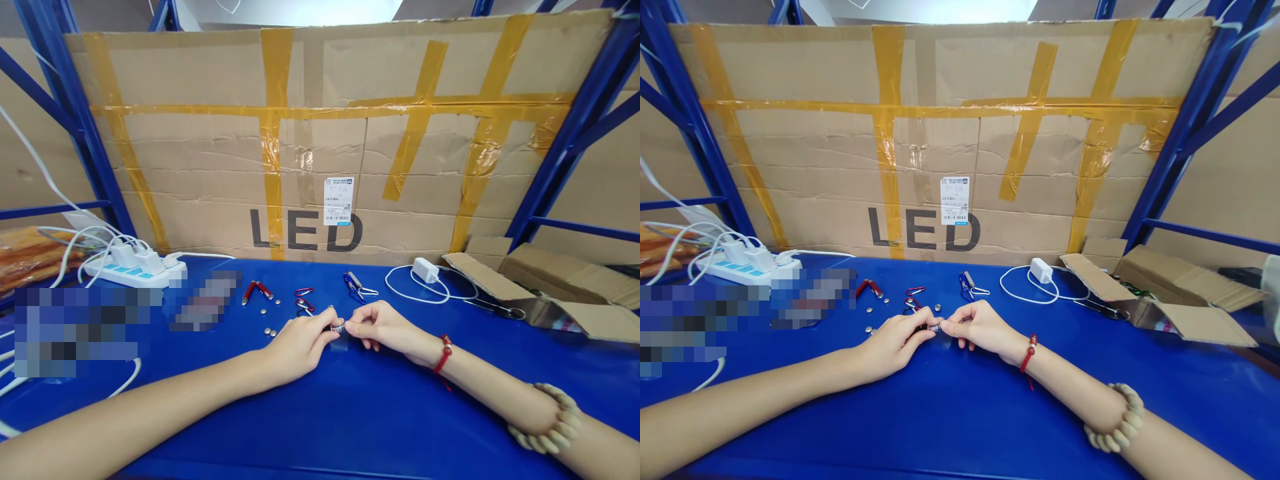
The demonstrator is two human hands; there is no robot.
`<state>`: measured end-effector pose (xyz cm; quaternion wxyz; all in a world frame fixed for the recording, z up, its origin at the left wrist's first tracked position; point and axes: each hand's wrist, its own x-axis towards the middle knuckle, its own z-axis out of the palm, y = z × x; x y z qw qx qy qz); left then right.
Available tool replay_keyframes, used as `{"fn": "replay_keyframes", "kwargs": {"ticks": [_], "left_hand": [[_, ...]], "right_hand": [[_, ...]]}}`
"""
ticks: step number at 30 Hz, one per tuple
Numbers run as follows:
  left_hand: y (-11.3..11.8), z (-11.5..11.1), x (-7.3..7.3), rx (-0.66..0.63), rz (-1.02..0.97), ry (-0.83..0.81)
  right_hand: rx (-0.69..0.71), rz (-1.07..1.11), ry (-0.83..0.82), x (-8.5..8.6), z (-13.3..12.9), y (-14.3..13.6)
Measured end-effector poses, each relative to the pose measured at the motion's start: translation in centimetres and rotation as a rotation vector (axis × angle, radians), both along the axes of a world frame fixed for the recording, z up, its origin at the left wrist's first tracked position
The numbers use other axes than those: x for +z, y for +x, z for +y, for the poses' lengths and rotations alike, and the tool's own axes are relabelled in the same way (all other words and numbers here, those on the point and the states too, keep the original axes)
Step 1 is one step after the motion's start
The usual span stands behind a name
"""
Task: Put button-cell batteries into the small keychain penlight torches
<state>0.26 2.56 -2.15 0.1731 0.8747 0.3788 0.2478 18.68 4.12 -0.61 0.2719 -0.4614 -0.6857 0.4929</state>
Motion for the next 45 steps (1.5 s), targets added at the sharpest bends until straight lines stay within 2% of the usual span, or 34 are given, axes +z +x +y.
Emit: {"fn": "replay_keyframes", "kwargs": {"ticks": [6,10,16,23,28,33,38,42,45], "left_hand": [[0.2,0.0,0.0,-0.006,-0.064,-0.009],[0.2,0.2,-0.1,0.038,-0.084,-0.039],[0.3,0.4,0.0,0.069,-0.188,-0.041],[0.4,0.8,0.1,0.115,-0.301,-0.118],[0.6,1.0,0.2,0.049,-0.402,-0.203],[0.5,1.1,0.3,0.094,-0.487,-0.268],[0.5,1.2,0.5,0.124,-0.594,-0.422],[0.4,1.2,0.8,0.143,-0.630,-0.588],[0.3,1.4,1.0,0.131,-0.614,-0.663]], "right_hand": [[0.037,0.063,-0.043,-0.1,0.7,0.4],[0.048,0.059,-0.039,-0.3,1.2,0.4],[0.079,0.066,0.046,-0.8,1.6,0.2],[0.039,-0.021,0.268,-1.4,2.5,-0.1],[-0.027,-0.067,0.548,-1.8,2.8,-0.2],[-0.079,-0.077,0.778,-1.8,2.9,-0.4],[-0.134,-0.060,0.990,-1.6,3.4,-1.5],[-0.166,-0.009,0.966,-1.5,4.0,-2.5],[-0.089,0.028,0.768,-1.3,3.9,-2.3]]}}
